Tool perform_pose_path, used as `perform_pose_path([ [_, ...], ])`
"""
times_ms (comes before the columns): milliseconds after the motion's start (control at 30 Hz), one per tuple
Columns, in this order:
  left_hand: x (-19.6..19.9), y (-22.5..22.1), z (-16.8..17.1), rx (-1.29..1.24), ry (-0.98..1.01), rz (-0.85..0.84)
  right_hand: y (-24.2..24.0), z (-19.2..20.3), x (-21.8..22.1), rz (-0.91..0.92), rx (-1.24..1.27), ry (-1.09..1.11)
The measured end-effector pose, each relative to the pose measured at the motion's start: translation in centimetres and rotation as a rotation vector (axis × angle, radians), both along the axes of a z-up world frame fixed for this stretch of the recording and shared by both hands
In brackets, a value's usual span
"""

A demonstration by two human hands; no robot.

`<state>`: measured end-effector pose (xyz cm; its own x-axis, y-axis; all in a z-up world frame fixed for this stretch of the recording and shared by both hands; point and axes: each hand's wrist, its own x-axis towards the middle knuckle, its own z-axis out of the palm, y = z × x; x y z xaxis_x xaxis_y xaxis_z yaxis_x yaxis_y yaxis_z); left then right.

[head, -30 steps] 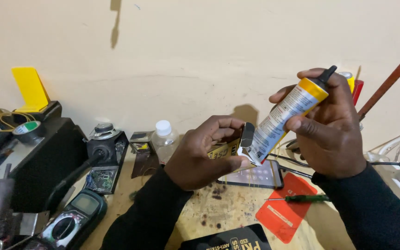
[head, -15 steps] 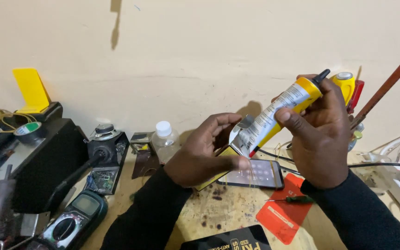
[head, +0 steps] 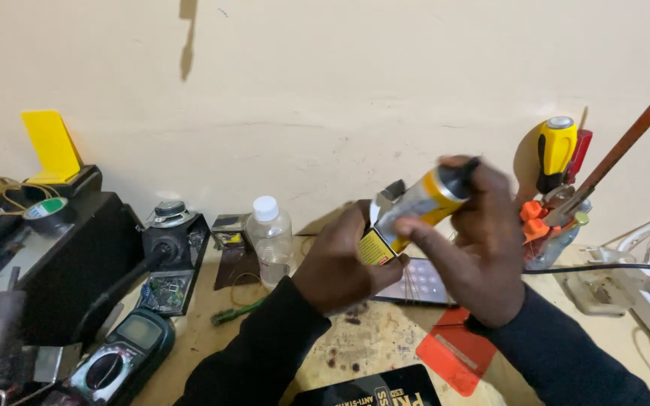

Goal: Securing a smartphone screen with multiple rubber bands to allow adhesive to set after a repair.

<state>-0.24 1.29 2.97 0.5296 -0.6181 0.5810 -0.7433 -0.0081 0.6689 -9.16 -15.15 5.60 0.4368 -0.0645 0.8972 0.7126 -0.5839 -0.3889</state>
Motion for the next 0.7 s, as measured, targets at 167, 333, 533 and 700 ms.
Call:
perform_pose_path([
  [167,-1.2,0.7,3.2,0.174,0.462,0.109,0.3,1.4,-0.2,-0.045,-0.086,0.161],
  [333,-0.4,0.6,1.4,0.029,0.197,0.050,0.5,1.1,-0.4,-0.186,-0.186,0.038],
  [533,-1.2,0.7,2.1,0.001,0.278,-0.049,-0.6,-1.1,1.0,0.107,-0.250,0.228],
  [700,-0.4,0.6,0.4,-0.176,-0.145,-0.039,-0.4,0.3,0.3,-0.014,-0.069,0.228],
])
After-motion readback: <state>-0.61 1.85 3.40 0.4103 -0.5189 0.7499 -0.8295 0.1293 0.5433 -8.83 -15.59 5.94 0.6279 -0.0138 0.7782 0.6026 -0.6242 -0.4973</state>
